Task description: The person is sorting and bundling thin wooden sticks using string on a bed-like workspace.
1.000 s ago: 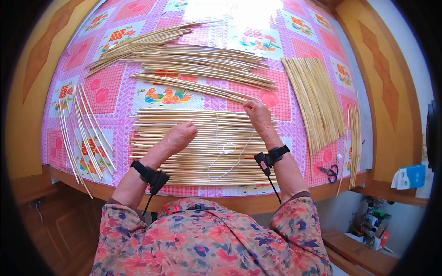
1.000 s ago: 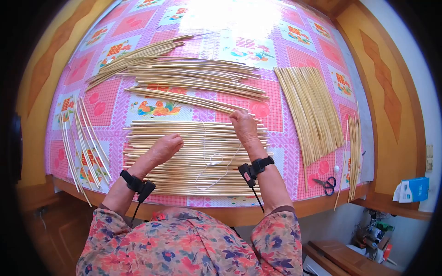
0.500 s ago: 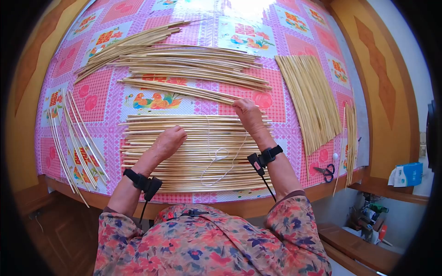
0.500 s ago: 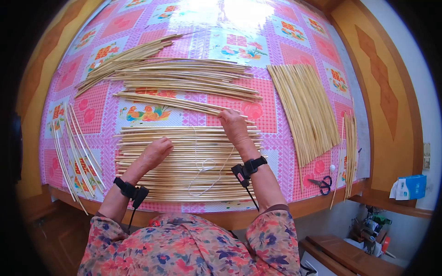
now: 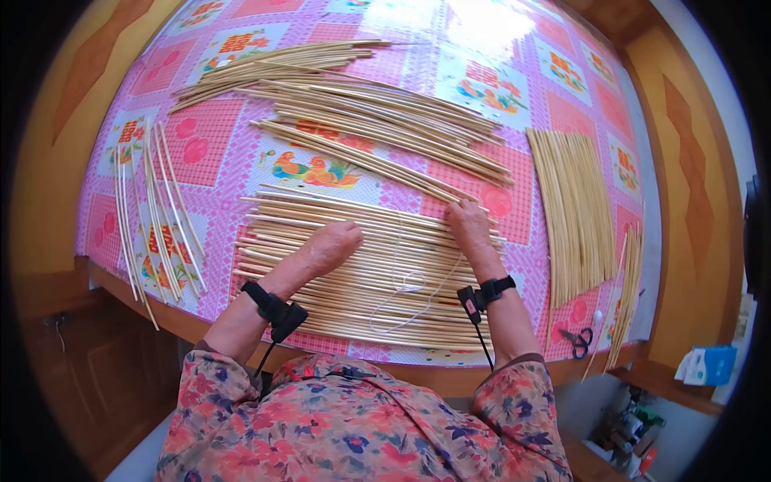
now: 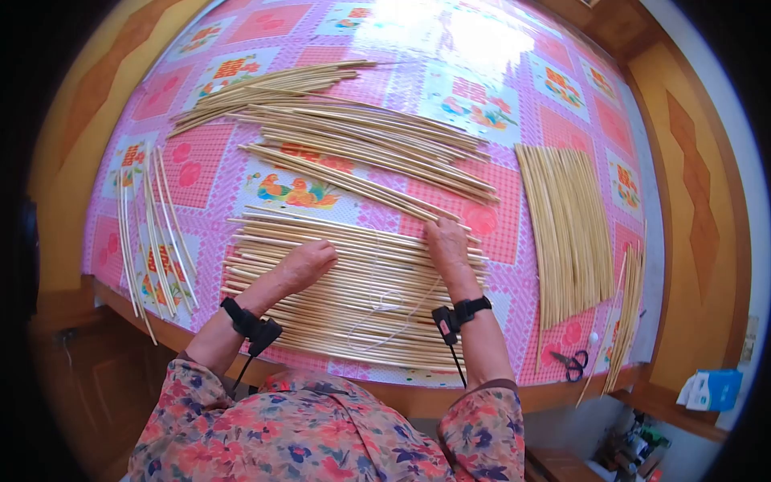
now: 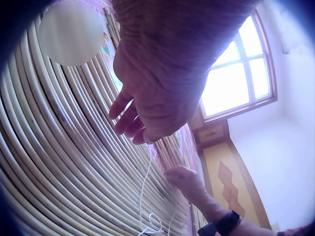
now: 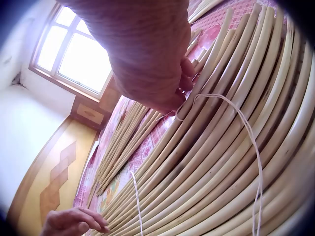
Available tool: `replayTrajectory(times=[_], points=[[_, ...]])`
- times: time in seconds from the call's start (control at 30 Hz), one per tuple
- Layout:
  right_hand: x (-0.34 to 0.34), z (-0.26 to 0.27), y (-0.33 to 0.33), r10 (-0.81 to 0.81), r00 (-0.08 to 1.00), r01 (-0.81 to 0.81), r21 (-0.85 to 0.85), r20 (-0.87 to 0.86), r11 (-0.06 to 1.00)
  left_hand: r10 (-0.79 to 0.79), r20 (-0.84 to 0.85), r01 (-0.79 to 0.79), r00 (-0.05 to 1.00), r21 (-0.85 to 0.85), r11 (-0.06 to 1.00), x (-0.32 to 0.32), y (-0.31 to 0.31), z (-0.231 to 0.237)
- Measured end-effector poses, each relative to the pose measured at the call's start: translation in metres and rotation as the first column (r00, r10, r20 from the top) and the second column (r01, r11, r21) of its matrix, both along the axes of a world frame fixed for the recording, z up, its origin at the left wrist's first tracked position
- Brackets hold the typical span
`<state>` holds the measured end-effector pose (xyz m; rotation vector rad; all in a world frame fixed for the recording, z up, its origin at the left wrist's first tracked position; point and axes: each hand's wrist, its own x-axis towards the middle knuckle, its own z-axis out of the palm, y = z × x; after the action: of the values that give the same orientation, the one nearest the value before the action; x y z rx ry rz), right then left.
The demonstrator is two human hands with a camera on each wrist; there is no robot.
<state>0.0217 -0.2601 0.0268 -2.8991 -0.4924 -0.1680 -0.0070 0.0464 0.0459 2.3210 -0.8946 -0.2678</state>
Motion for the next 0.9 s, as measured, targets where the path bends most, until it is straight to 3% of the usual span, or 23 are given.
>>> replayTrajectory(times=[0.17,0.33,0.5,0.7,0.9], points=[[0.003,0.013,0.004,-0.025,0.999,0.023,-0.064,-0.043,0.998,0.015,0.020,-0.015,1.000,0.028,0.999,0.001,0.003,-0.005],[0.014,0.031,0.017,-0.040,0.997,0.045,0.076,-0.062,0.996,0.002,0.007,-0.002,1.000,-0.007,1.000,-0.001,0.003,-0.007],[0.014,0.025,0.003,-0.131,0.977,0.131,-0.010,-0.166,0.991,0.008,0.005,-0.007,1.000,-0.032,0.999,-0.001,0.009,-0.004],[0.009,0.019,0.010,-0.062,0.986,0.030,-0.207,-0.152,0.978,0.014,0.002,-0.014,1.000,-0.052,0.999,-0.001,0.005,-0.001],[0.014,0.009,0.009,0.007,0.988,-0.037,-0.195,-0.154,0.980,0.021,0.007,-0.021,1.000,-0.061,0.998,0.002,0.001,0.002]])
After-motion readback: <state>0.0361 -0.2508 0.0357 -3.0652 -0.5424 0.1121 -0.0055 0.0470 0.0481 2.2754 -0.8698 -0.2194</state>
